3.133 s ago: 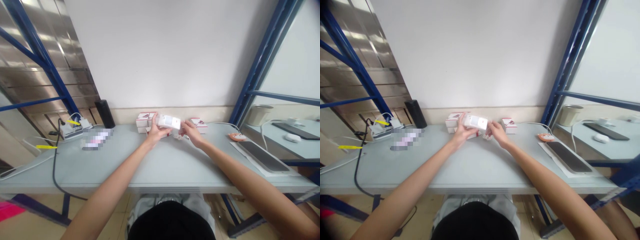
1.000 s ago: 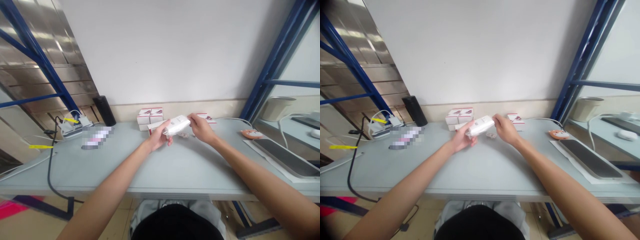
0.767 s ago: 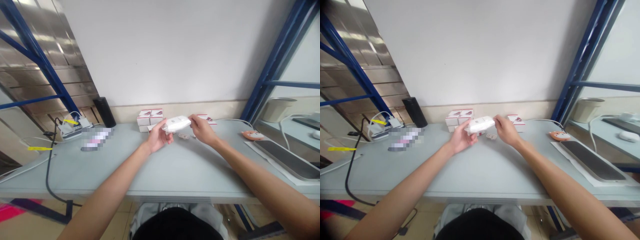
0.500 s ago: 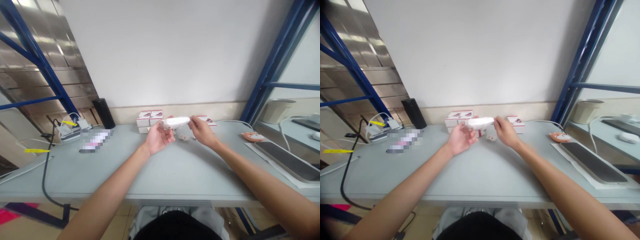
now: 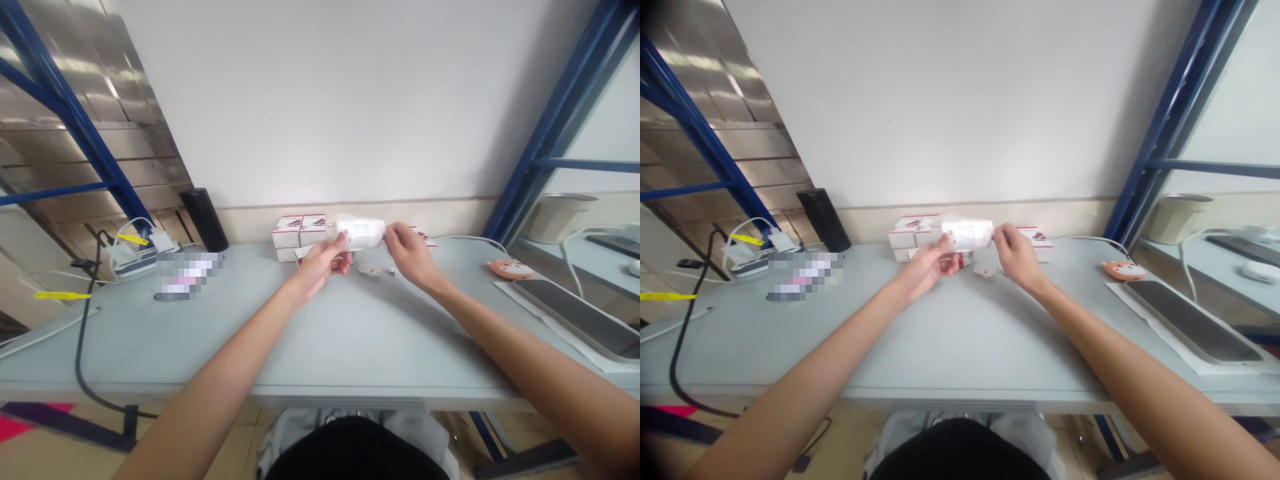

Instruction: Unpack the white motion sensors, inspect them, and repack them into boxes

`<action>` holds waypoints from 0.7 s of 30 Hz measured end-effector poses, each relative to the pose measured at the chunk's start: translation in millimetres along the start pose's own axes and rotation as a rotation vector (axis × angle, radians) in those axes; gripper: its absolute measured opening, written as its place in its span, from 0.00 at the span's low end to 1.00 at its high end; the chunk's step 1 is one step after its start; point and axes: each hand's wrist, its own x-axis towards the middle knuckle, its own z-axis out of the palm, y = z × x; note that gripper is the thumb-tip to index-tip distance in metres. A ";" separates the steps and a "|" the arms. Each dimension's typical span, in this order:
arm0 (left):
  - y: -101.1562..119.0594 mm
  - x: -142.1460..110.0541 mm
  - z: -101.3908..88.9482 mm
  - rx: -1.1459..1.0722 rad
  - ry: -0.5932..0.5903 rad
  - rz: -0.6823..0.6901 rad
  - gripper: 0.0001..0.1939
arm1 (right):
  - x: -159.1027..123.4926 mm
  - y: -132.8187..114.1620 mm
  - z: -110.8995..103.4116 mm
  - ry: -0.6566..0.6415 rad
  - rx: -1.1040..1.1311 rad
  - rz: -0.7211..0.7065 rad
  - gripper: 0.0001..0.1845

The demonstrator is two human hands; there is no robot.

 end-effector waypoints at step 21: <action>5.3 4.4 0.3 -0.208 0.183 -0.084 0.22 | -7.3 -24.3 -6.5 -0.192 0.099 -0.105 0.17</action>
